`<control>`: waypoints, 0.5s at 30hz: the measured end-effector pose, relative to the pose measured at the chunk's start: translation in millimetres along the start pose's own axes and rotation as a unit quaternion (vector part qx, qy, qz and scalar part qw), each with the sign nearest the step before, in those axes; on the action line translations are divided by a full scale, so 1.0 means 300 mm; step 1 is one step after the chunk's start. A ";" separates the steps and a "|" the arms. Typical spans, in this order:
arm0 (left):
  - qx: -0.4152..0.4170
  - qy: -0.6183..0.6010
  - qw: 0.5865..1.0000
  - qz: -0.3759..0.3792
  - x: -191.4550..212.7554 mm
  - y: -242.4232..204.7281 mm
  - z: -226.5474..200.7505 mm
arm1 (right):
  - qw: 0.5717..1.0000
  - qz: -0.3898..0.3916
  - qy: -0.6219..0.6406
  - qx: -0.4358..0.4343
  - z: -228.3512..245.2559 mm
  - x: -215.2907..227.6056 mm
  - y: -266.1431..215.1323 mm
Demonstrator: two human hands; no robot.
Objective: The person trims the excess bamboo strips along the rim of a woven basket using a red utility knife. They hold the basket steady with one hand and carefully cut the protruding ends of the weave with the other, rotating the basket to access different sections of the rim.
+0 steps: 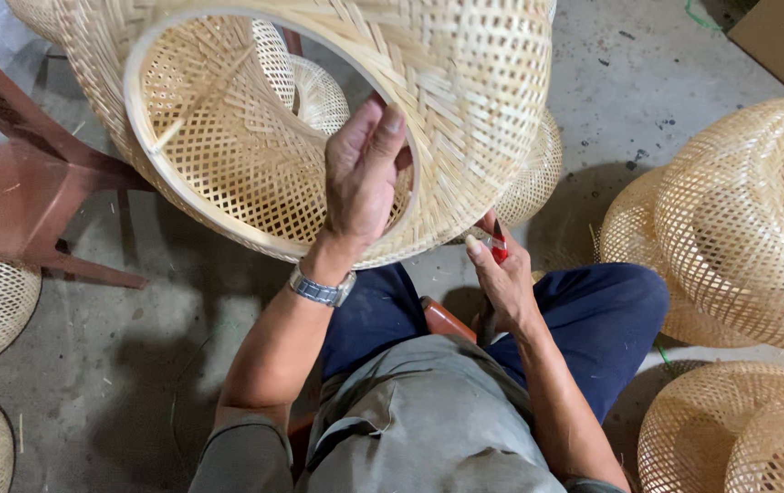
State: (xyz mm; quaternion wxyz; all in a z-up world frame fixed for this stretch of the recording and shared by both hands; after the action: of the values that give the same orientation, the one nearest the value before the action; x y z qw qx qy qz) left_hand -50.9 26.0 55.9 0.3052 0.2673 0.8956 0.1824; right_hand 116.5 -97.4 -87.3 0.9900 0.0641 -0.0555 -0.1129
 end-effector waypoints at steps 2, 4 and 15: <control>0.005 0.009 1.000 -0.014 -0.012 -0.005 0.010 | 0.999 -0.015 0.031 -0.038 -0.035 0.007 -0.013; -0.014 0.055 0.998 -0.019 -0.028 -0.003 0.007 | 0.996 -0.032 0.012 -0.082 -0.060 0.026 -0.018; -0.028 0.025 0.998 -0.049 -0.086 -0.055 0.035 | 0.982 -0.178 -0.056 -0.023 0.213 0.237 -0.075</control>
State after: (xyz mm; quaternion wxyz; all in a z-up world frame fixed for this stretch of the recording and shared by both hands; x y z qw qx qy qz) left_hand -32.8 -0.5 51.5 0.2985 0.2098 0.9096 0.1988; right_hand 172.6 -142.7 -20.8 0.9507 0.0435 -0.0956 -0.2917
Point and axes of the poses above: each hand's wrist, its own y-axis towards the middle knuckle, its own x-axis out of the back of the hand, z = x × y, the point moved 4 cm from there along y, towards the middle knuckle, and after that the axes turned 6 degrees about -y, right-handed, at the moved point
